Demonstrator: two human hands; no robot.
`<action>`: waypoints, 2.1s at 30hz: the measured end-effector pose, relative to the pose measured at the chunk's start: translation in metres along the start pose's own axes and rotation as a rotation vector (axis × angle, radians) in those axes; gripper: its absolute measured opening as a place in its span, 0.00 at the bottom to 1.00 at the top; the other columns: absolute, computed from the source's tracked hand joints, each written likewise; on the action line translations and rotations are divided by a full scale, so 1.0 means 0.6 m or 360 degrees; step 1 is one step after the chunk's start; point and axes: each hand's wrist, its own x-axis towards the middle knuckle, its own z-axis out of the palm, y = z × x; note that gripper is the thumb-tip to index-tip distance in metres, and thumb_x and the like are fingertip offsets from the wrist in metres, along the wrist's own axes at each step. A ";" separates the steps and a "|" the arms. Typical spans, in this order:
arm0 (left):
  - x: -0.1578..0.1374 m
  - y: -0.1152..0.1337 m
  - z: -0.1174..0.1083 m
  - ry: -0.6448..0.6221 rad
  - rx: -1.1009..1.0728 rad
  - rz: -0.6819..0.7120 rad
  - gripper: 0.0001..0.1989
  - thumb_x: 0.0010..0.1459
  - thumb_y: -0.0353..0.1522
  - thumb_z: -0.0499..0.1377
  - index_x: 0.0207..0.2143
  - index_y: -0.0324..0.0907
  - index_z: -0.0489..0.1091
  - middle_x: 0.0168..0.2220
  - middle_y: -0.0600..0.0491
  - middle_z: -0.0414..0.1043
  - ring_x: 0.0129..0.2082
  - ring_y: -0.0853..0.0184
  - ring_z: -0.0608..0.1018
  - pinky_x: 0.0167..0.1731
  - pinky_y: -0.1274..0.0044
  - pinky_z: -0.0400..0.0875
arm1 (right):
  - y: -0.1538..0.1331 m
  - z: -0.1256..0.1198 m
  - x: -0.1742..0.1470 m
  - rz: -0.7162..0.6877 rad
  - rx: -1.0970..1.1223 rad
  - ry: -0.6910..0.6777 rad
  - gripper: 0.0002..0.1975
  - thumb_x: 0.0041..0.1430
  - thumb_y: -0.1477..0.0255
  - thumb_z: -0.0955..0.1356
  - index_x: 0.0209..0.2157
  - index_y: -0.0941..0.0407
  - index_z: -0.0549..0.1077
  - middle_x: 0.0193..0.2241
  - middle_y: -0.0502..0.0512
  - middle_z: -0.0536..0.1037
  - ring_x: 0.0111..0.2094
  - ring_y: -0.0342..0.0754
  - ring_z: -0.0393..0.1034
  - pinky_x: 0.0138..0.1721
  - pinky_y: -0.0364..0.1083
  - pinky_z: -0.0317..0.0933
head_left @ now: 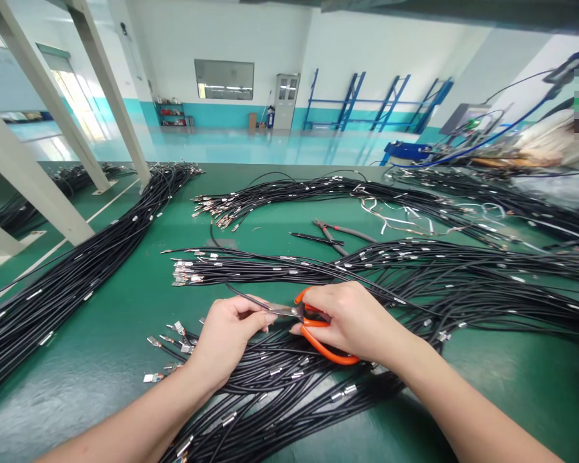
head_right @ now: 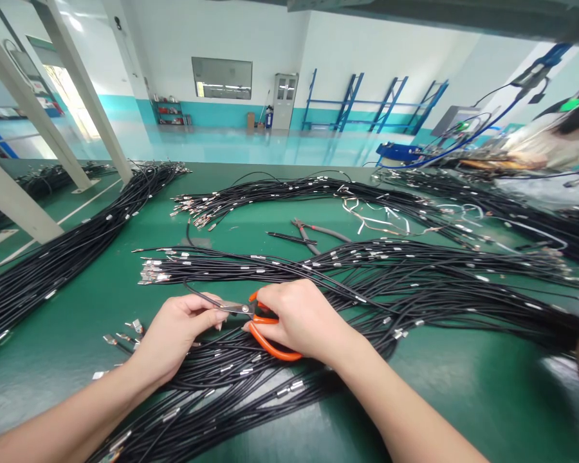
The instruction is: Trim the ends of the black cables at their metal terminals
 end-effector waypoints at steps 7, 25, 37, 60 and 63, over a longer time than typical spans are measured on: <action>0.000 0.000 0.002 0.0018 0.0020 0.0011 0.08 0.44 0.29 0.61 0.15 0.39 0.68 0.25 0.55 0.73 0.28 0.70 0.71 0.30 0.80 0.62 | 0.001 0.003 -0.001 -0.0044 -0.0024 0.0075 0.14 0.53 0.64 0.65 0.20 0.57 0.63 0.16 0.48 0.67 0.17 0.40 0.57 0.21 0.40 0.43; -0.002 0.005 0.002 -0.0095 -0.0015 0.0062 0.06 0.44 0.27 0.61 0.17 0.40 0.71 0.26 0.55 0.74 0.30 0.69 0.73 0.31 0.81 0.64 | -0.008 -0.006 0.001 0.0144 0.0292 -0.0129 0.17 0.50 0.57 0.65 0.23 0.56 0.62 0.20 0.47 0.66 0.20 0.40 0.53 0.23 0.39 0.44; 0.000 0.000 0.000 -0.0090 0.0094 0.0137 0.07 0.47 0.27 0.60 0.18 0.40 0.72 0.28 0.54 0.76 0.30 0.69 0.75 0.32 0.81 0.66 | -0.011 -0.009 0.001 0.0102 0.0272 -0.0142 0.16 0.50 0.59 0.65 0.22 0.56 0.59 0.19 0.46 0.65 0.20 0.39 0.52 0.22 0.40 0.42; -0.004 0.000 0.002 -0.0084 0.0107 0.0150 0.07 0.47 0.26 0.59 0.19 0.41 0.72 0.29 0.54 0.77 0.31 0.68 0.75 0.34 0.79 0.66 | -0.015 -0.009 0.001 0.0059 0.0216 -0.0122 0.15 0.52 0.60 0.64 0.23 0.57 0.61 0.20 0.50 0.67 0.21 0.41 0.56 0.23 0.41 0.43; -0.005 0.000 0.001 -0.0088 0.0097 0.0160 0.07 0.47 0.26 0.58 0.19 0.41 0.73 0.28 0.54 0.76 0.31 0.68 0.75 0.34 0.80 0.66 | -0.015 -0.006 0.000 0.0065 0.0209 -0.0104 0.15 0.52 0.59 0.64 0.22 0.57 0.61 0.19 0.49 0.67 0.20 0.41 0.55 0.22 0.41 0.43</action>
